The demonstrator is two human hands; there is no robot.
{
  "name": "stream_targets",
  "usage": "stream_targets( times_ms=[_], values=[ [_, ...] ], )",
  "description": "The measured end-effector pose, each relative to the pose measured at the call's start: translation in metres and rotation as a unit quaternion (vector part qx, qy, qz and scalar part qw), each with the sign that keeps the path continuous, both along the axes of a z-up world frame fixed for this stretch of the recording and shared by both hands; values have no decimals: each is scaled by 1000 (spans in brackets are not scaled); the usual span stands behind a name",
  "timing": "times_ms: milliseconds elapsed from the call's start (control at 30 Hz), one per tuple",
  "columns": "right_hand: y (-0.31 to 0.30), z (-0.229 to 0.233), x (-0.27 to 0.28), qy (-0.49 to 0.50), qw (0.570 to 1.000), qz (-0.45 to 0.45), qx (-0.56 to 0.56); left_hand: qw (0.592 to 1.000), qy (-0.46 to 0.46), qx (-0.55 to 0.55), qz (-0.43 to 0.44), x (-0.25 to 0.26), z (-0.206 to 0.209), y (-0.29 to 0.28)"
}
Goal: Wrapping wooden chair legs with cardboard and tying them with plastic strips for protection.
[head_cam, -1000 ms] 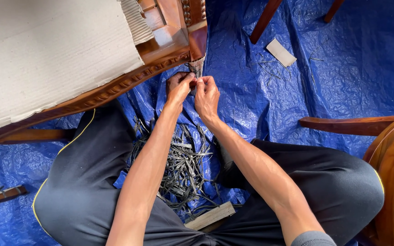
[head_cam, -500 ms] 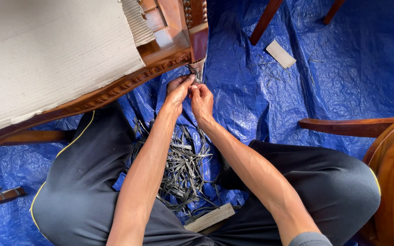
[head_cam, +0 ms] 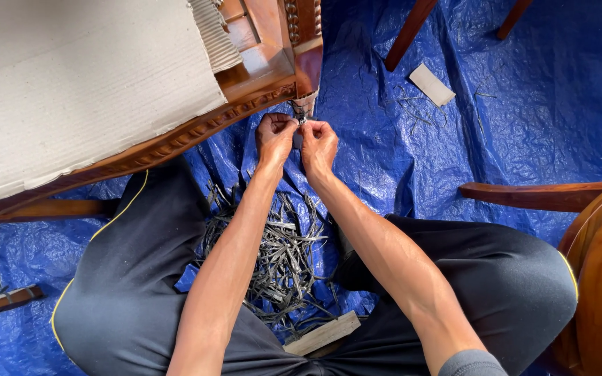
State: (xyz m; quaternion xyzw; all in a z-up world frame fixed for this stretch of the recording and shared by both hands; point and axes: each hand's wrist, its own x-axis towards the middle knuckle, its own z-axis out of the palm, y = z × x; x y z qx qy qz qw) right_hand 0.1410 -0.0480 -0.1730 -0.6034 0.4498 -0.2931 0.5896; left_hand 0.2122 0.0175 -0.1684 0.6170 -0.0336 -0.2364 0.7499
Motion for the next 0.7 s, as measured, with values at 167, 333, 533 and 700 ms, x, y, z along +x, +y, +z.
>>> stream_targets(
  times_ms=[167, 333, 533, 700],
  values=[
    [-4, -16, 3, -91, 995, 27, 37, 976, -140, 166, 26, -6, 10, 0],
    [-2, -7, -1, -173, 982, 55, 57, 939, -267, 215, 32, -12, 11, 5],
    [-3, 22, -6, -151, 973, 51, 167, 912, -349, 213, 2, -24, 48, 15],
    [-9, 17, -6, -140, 953, 74, 257, 874, -417, 249, -16, -33, 76, 23]
  ],
)
